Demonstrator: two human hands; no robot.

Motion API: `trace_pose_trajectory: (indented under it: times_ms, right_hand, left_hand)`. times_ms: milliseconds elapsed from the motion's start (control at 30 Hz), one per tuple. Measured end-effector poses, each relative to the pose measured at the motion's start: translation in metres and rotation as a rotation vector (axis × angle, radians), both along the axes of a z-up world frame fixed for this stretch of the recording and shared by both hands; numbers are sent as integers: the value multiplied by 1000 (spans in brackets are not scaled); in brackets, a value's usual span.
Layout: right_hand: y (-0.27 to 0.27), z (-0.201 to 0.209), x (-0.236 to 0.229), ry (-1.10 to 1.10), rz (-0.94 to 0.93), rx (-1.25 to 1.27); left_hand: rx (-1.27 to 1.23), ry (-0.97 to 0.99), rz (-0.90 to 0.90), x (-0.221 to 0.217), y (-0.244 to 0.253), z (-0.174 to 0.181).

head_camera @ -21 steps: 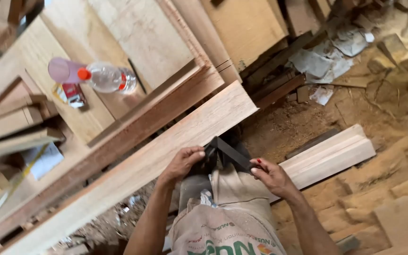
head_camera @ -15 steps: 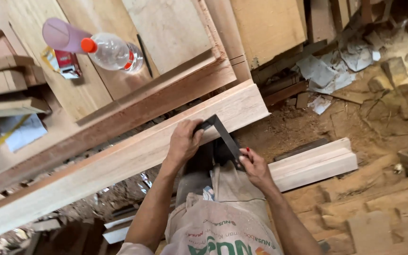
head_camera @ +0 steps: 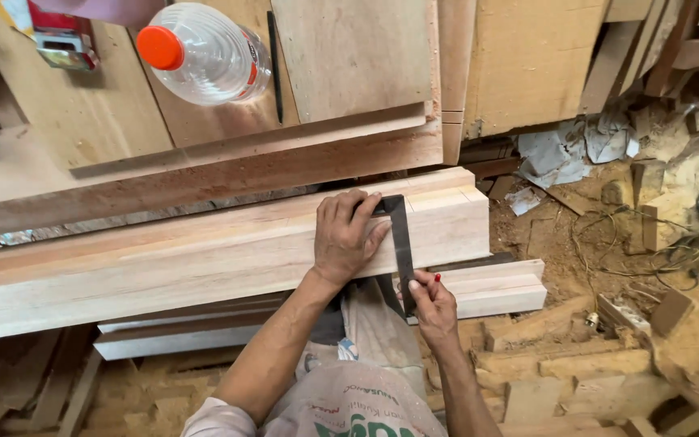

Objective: Marking lines on wooden beams using a square and a pencil for layout in a workshop.

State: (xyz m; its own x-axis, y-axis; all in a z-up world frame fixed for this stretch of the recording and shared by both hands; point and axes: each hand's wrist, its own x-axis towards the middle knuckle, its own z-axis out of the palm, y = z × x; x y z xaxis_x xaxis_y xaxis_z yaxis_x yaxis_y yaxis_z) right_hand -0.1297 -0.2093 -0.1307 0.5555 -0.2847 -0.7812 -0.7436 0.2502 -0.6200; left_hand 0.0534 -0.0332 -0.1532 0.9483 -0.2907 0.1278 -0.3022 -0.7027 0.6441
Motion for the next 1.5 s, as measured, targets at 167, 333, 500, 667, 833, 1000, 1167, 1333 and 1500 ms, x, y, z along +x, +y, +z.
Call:
trace_pose_trajectory:
  times_ms: [167, 333, 500, 667, 833, 1000, 1167, 1333, 1500]
  right_hand:
    - [6, 31, 30, 71, 49, 2]
    - [2, 35, 35, 75, 206, -55]
    - [1, 40, 43, 263, 221, -268]
    - [4, 39, 45, 277, 163, -297]
    - [3, 36, 45, 268, 69, -326]
    - [2, 30, 39, 351, -148, -212]
    - [1, 18, 20, 312, -222, -196]
    - [1, 19, 21, 310, -240, -199]
    - [0, 18, 16, 352, -258, -215]
  left_hand:
    - [-27, -2, 64, 6, -1, 5]
    - [17, 18, -52, 29, 7, 26]
    - [49, 6, -116, 24, 9, 18]
    - [125, 14, -188, 20, 11, 16]
    - [153, 0, -225, 21, 9, 16]
    - [192, -4, -244, 21, 6, 15]
    - [193, -18, -264, 22, 6, 15]
    - [187, -19, -280, 23, 5, 14]
    - [223, -15, -295, 21, 5, 14]
